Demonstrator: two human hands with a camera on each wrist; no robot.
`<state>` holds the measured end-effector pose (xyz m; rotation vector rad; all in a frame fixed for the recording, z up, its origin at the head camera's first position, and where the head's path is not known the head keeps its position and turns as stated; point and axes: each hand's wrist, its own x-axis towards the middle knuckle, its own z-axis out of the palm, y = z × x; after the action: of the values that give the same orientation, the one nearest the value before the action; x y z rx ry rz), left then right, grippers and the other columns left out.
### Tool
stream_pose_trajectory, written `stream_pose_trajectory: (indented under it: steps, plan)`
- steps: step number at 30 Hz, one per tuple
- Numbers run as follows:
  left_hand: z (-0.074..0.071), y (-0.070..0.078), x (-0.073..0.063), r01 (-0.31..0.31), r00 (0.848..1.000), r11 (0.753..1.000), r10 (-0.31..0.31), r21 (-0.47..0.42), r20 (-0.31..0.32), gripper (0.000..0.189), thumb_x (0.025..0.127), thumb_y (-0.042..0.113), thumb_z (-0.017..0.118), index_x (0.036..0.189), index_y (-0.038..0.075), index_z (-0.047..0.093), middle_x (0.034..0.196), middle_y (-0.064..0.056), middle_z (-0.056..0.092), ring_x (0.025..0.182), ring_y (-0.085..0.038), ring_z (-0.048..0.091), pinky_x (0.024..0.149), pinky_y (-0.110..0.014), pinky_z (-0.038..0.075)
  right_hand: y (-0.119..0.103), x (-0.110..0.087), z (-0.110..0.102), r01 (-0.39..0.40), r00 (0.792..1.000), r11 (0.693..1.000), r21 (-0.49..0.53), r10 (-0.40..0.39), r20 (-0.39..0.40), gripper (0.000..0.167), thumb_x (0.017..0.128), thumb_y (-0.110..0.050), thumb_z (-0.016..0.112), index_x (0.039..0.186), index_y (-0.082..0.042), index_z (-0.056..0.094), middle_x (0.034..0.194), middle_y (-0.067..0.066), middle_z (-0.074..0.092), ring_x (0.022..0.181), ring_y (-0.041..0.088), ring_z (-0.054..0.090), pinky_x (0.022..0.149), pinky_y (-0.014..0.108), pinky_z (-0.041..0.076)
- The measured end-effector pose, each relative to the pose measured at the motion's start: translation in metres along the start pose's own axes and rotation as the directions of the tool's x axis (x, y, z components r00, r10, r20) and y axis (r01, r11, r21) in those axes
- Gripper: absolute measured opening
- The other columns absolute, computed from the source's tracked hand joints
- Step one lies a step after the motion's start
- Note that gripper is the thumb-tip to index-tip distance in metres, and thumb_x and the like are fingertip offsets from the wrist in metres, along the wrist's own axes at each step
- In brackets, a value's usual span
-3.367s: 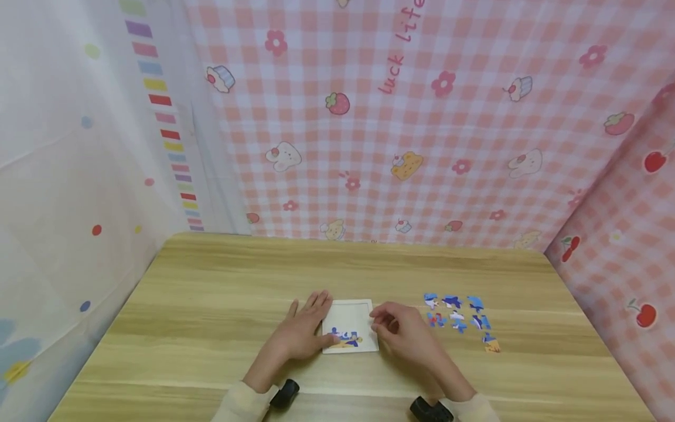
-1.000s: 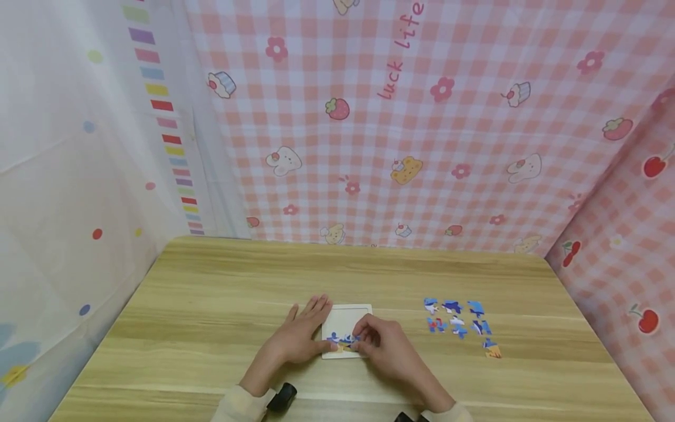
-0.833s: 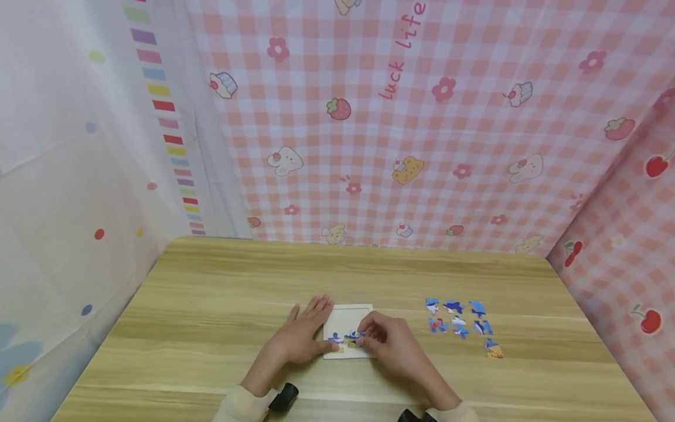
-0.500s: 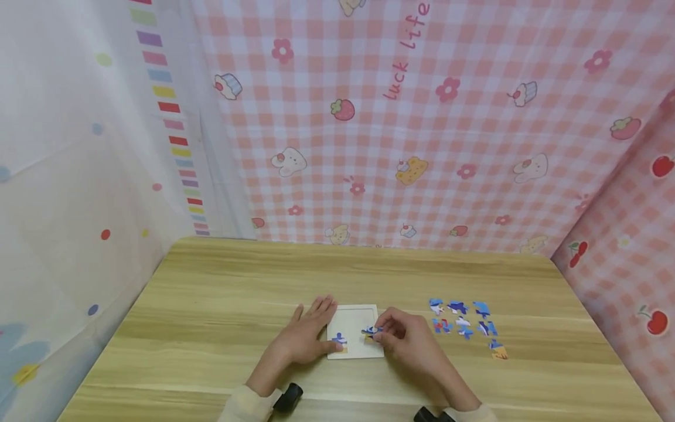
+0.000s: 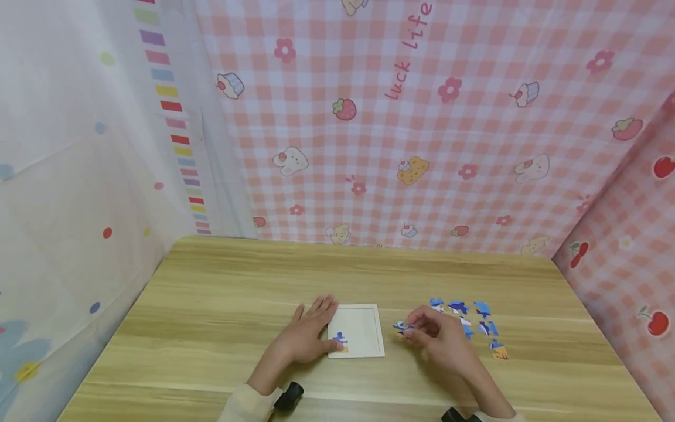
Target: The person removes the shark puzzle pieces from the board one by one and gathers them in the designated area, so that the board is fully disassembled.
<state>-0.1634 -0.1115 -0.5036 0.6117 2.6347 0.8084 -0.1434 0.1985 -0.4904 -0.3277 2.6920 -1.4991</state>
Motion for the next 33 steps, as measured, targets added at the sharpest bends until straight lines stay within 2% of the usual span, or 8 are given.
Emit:
stream_pose_trajectory:
  steps: [9, 17, 25, 29, 33]
  plan:
    - [0.0, -0.001, 0.0, 0.0, 1.0, 1.0, 0.0, 0.006, 0.001, 0.09, 0.096, 0.048, 0.066, 0.163, 0.006, 0.022, 0.173, -0.01, 0.013, 0.162, -0.033, 0.008, 0.13, -0.062, 0.002, 0.01, -0.009, -0.023, -0.076, 0.994, 0.996, -0.046, 0.072, -0.081, 0.007, 0.093, -0.009, 0.075, 0.099, -0.013, 0.072, 0.086, 0.003, 0.074, 0.074, 0.013, 0.072, 0.065, 0.023, 0.058]
    - [0.001, -0.002, 0.001, 0.006, 1.0, 1.0, -0.006, 0.009, 0.004, 0.09, 0.096, 0.047, 0.066, 0.164, 0.006, 0.022, 0.174, -0.009, 0.012, 0.162, -0.032, 0.007, 0.13, -0.061, 0.002, 0.025, -0.017, -0.043, -0.087, 0.99, 0.996, -0.027, 0.084, -0.112, 0.012, 0.091, -0.005, 0.075, 0.102, -0.003, 0.071, 0.09, 0.009, 0.075, 0.073, 0.01, 0.072, 0.066, 0.024, 0.06]
    - [0.001, -0.002, 0.002, 0.005, 1.0, 1.0, -0.005, 0.009, 0.002, 0.09, 0.097, 0.048, 0.066, 0.164, 0.007, 0.021, 0.174, -0.009, 0.012, 0.162, -0.032, 0.007, 0.13, -0.06, 0.001, 0.04, -0.027, -0.065, -0.078, 0.983, 0.986, -0.144, 0.052, -0.177, 0.009, 0.089, -0.005, 0.077, 0.096, -0.005, 0.072, 0.086, 0.006, 0.075, 0.07, 0.002, 0.068, 0.063, 0.021, 0.058]
    - [0.001, -0.002, 0.002, 0.008, 1.0, 1.0, -0.008, 0.0, 0.005, 0.09, 0.097, 0.047, 0.066, 0.164, 0.007, 0.021, 0.174, -0.009, 0.012, 0.162, -0.031, 0.006, 0.13, -0.06, 0.0, 0.047, -0.032, -0.076, -0.083, 0.984, 0.982, -0.171, 0.053, -0.171, 0.009, 0.09, -0.009, 0.078, 0.096, -0.006, 0.072, 0.084, 0.003, 0.075, 0.07, 0.001, 0.067, 0.062, 0.021, 0.057]
    - [0.001, -0.003, 0.002, 0.008, 1.0, 1.0, -0.008, 0.002, 0.003, 0.09, 0.097, 0.047, 0.066, 0.164, 0.007, 0.021, 0.174, -0.009, 0.012, 0.162, -0.031, 0.007, 0.13, -0.06, 0.0, 0.052, -0.036, -0.086, -0.108, 0.986, 0.964, -0.243, 0.073, -0.149, 0.009, 0.089, -0.014, 0.079, 0.095, -0.01, 0.073, 0.082, -0.001, 0.074, 0.069, 0.0, 0.064, 0.061, 0.02, 0.054]
